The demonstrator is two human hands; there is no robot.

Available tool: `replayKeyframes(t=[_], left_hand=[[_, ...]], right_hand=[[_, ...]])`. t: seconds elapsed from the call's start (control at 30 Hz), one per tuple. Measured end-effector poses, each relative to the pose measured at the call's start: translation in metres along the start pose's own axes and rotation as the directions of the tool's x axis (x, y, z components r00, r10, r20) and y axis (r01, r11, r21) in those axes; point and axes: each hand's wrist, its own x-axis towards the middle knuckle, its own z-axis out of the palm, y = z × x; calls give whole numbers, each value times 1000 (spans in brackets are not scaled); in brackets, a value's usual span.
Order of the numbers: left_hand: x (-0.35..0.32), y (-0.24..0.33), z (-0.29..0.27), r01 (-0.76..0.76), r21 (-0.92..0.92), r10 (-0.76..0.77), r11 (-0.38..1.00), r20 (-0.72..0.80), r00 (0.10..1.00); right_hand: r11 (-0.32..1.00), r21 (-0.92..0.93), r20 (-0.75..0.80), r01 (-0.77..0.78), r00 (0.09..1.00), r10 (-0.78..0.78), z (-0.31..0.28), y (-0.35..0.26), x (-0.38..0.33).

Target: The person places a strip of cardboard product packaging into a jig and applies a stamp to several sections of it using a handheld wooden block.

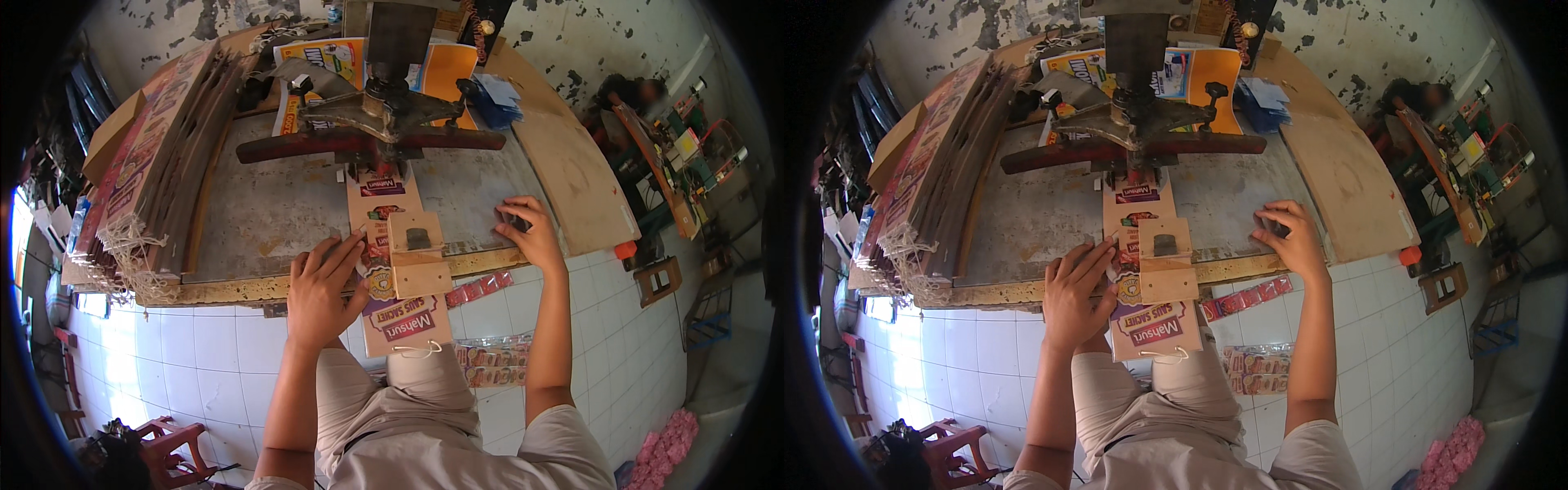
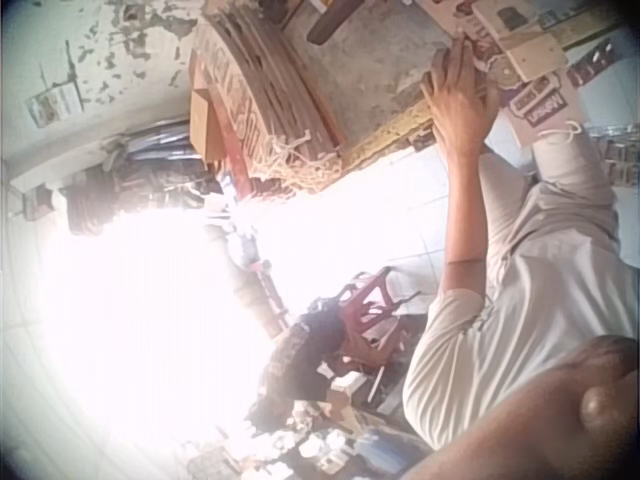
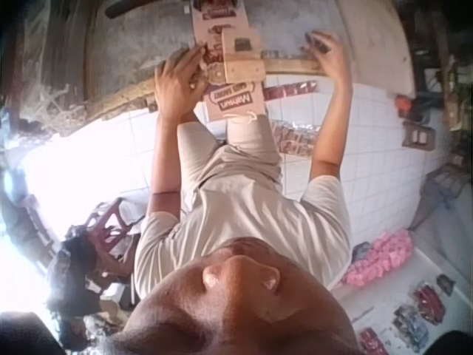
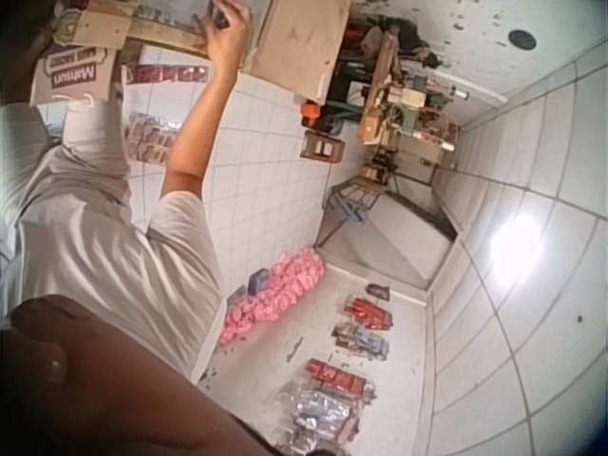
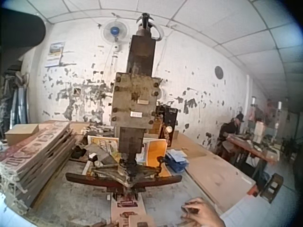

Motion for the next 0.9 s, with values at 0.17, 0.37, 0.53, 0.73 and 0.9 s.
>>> replayKeyframes(t=[0.17, 0.37, 0.53, 0.73, 0.9], left_hand=[[1, 1, -2, 1, -1, -1, 1000, -2, 1000], [0, 1, -1, -3, 0, 3, 1000, -6, 1000], [0, 0, 0, -1, -7, 1, 1000, -3, 1000], [0, 0, -1, 5, -4, -5, 1000, 6, 1000], [0, 0, 0, 1, -8, -1, 1000, 3, 1000]], right_hand=[[1000, 9, -45, 5, 999, -4, 1, -6, 4], [985, 129, -133, -118, 982, 135, 8, 0, 5], [972, 161, -136, -171, 972, 194, 8, -9, 5], [987, 78, -42, -142, 988, 146, -1, -27, 4], [997, -27, -42, 65, 997, -66, 4, -35, 2]])
